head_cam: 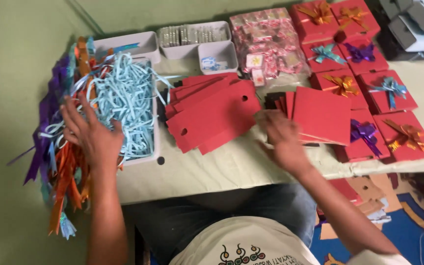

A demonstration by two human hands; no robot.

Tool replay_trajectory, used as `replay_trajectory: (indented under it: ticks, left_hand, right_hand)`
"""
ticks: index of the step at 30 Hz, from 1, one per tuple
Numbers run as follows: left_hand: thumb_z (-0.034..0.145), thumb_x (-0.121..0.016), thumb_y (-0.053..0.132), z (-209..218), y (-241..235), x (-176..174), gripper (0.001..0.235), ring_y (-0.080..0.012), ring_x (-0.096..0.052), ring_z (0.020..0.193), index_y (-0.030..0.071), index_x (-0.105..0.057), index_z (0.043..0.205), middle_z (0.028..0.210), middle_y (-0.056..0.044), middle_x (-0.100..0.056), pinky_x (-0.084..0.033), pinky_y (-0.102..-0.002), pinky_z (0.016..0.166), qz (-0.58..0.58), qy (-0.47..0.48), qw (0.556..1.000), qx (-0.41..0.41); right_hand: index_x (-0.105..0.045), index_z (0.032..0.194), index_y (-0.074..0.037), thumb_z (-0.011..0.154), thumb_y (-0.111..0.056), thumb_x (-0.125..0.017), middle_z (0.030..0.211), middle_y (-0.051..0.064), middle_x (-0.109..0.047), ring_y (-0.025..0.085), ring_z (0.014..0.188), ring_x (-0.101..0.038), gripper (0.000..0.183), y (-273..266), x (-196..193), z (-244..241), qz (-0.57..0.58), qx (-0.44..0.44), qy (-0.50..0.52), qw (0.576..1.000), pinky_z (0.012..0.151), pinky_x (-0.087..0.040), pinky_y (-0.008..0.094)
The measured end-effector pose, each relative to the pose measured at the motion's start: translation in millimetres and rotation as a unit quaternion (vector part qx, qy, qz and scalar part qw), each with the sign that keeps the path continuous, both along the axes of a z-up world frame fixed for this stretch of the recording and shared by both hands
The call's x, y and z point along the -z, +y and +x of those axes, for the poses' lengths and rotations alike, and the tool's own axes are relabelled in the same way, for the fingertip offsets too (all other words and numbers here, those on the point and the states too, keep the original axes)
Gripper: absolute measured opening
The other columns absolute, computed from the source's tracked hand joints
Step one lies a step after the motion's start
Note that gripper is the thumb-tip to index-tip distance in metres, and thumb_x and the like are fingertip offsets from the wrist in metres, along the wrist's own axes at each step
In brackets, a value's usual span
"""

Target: Assembling small red gift boxes by folding cardboard, attaching decorative ribbons, and filling them with items.

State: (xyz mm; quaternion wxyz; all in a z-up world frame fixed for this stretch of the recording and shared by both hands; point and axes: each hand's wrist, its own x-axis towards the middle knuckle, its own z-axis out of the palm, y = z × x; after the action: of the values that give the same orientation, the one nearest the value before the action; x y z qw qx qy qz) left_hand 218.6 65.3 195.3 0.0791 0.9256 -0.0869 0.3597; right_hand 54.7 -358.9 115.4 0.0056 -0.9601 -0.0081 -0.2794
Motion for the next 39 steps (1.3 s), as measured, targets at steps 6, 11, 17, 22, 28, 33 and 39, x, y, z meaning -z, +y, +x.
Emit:
replay_trajectory:
  ticks: [6, 11, 17, 22, 28, 33, 39]
  left_hand:
    - [0.089, -0.075, 0.024, -52.9, -85.2, 16.1, 0.059, -0.0524, -0.040, 0.140, -0.004, -0.060, 0.138, 0.153, -0.034, -0.043, -0.036, -0.065, 0.102, -0.043, 0.085, 0.975, 0.199]
    - [0.086, -0.074, 0.050, -77.5, -119.7, 58.1, 0.086, -0.0476, -0.030, 0.149, 0.002, -0.043, 0.150, 0.162, -0.027, -0.029, -0.044, -0.068, 0.098, 0.004, 0.283, 0.912, 0.296]
    - [0.095, -0.065, 0.047, -65.1, -117.3, 76.2, 0.074, -0.0365, -0.035, 0.149, 0.007, -0.041, 0.153, 0.163, -0.017, -0.031, -0.044, -0.056, 0.105, 0.054, 0.285, 0.916, 0.276]
    - [0.088, -0.075, 0.052, -49.0, -106.2, 88.2, 0.081, -0.0382, -0.036, 0.147, 0.014, -0.045, 0.152, 0.157, -0.012, -0.043, -0.045, -0.059, 0.103, 0.010, 0.267, 0.907, 0.324]
    - [0.077, -0.081, 0.051, -47.4, -106.6, 91.9, 0.079, -0.0370, -0.041, 0.144, 0.021, -0.053, 0.145, 0.152, -0.006, -0.049, -0.046, -0.060, 0.098, 0.011, 0.251, 0.916, 0.313]
    - [0.078, -0.079, 0.055, -54.4, -108.5, 69.9, 0.078, -0.0401, -0.038, 0.146, 0.017, -0.058, 0.142, 0.157, -0.012, -0.041, -0.044, -0.062, 0.102, -0.040, 0.276, 0.911, 0.304]
    - [0.082, -0.078, 0.046, -53.5, -113.8, 72.4, 0.072, -0.0453, -0.040, 0.143, 0.011, -0.056, 0.141, 0.153, -0.020, -0.042, -0.046, -0.062, 0.100, -0.047, 0.265, 0.915, 0.301]
  right_hand:
    - [-0.030, 0.161, -0.024, 0.087, -0.031, -0.074, 0.168, 0.008, -0.025, 0.031, 0.153, -0.026, 0.087, 53.1, -10.4, 41.0, -0.017, -0.074, 0.156, 0.985, 0.116, -0.029, 0.056]
    - [-0.028, 0.163, -0.025, 0.090, -0.033, -0.072, 0.162, 0.008, -0.037, 0.030, 0.150, -0.034, 0.086, 57.5, -5.5, 60.6, -0.050, -0.106, 0.212, 0.970, 0.115, -0.027, 0.058]
    - [-0.040, 0.157, -0.021, 0.084, -0.049, -0.072, 0.156, 0.005, -0.045, 0.024, 0.140, -0.043, 0.085, 40.3, -3.6, 60.0, -0.102, -0.130, 0.190, 0.968, 0.103, -0.036, 0.048]
    - [-0.050, 0.151, -0.027, 0.090, -0.054, -0.059, 0.152, 0.003, -0.049, 0.022, 0.135, -0.048, 0.067, 39.2, -23.0, 53.1, -0.103, -0.150, 0.184, 0.966, 0.102, -0.038, 0.044]
    - [-0.055, 0.147, -0.031, 0.089, -0.062, -0.053, 0.147, 0.002, -0.055, 0.023, 0.128, -0.055, 0.065, 28.8, -15.8, 55.4, -0.105, -0.184, 0.150, 0.966, 0.099, -0.044, 0.042]
    - [-0.058, 0.144, -0.033, 0.092, -0.059, -0.052, 0.143, 0.002, -0.058, 0.024, 0.128, -0.057, 0.058, 21.8, -10.3, 58.6, -0.089, -0.206, 0.148, 0.963, 0.096, -0.048, 0.041]
    - [-0.057, 0.145, -0.027, 0.099, -0.054, -0.050, 0.137, 0.004, -0.061, 0.024, 0.125, -0.060, 0.053, 17.6, 14.3, 62.5, -0.147, -0.214, 0.099, 0.961, 0.093, -0.053, 0.039]
